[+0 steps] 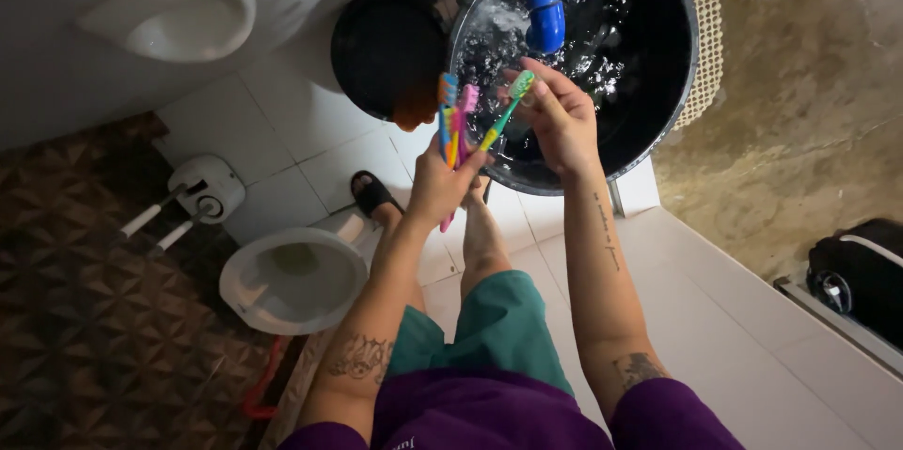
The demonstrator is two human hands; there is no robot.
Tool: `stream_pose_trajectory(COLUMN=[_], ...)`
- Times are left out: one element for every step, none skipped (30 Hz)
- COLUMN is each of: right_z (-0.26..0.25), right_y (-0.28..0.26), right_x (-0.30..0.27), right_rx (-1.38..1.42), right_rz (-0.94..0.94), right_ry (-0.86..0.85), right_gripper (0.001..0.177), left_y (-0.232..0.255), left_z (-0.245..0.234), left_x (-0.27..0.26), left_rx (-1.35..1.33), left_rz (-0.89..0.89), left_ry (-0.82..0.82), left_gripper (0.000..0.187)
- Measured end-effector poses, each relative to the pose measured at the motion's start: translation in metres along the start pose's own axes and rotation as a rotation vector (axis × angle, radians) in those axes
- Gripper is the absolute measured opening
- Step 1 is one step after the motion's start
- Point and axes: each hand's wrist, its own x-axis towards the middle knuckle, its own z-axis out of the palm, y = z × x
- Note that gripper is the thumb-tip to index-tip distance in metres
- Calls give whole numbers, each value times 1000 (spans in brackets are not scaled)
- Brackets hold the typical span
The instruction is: The person wipes a white plastic organizer with an orange cloth, then removes several toothbrushes, rinses them under running water from a blue tap into a black basin, and places them back into the organizer. The person also wipes a purple bottle with the cloth.
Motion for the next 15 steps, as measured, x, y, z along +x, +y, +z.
stream_pose_trajectory(right_z=[2, 5, 3, 1, -1, -1, -1, -1, 2, 5, 8, 9, 10, 12, 10], right_y=[-3, -5, -3, 0, 2, 3, 3, 4, 3, 3, 1, 0, -1, -2, -2], right_x=[-1, -2, -2, -2, -2, -2, -2, -2, -2, -2, -2, -3, -3, -3, -3], right_rx=[30, 60, 60, 72, 84, 84, 65, 45, 44, 29, 13, 11, 11, 10, 10], right_rz=[29, 58, 59, 75, 91, 92, 104, 116, 118, 128, 137, 137, 141, 145, 146], right_ry=[-12, -25, -26, -30, -34, -35, -6, 22, 20, 48, 77, 76, 75, 74, 73], right_gripper=[37, 39, 39, 39, 40, 40, 39, 39, 39, 38, 38, 38, 38, 37, 37], left_y=[-3, -5, -5, -5, -5, 0, 4, 9, 9, 10, 11, 11, 12, 12, 13], left_z=[-5, -9, -10, -11, -13, -12, -12, -12, -13, -14, -14, -15, -15, -16, -17], left_x=[1, 2, 1, 1, 0, -1, -2, -3, -4, -5, -5, -5, -6, -6, -6], left_rx=[-79, -157, -158, -103, -49, -49, 144, 337, 337, 448, 558, 556, 555, 553, 553], left_rz=[-36, -72, -72, 5, 81, 80, 151, 220, 219, 192, 166, 166, 160, 154, 154], left_ry=[-46, -92, -90, -87, -85, -83, -35, 15, 17, 36, 53, 54, 52, 50, 51], left_gripper=[25, 22, 22, 24, 27, 27, 30, 33, 33, 33, 33, 33, 33, 33, 33])
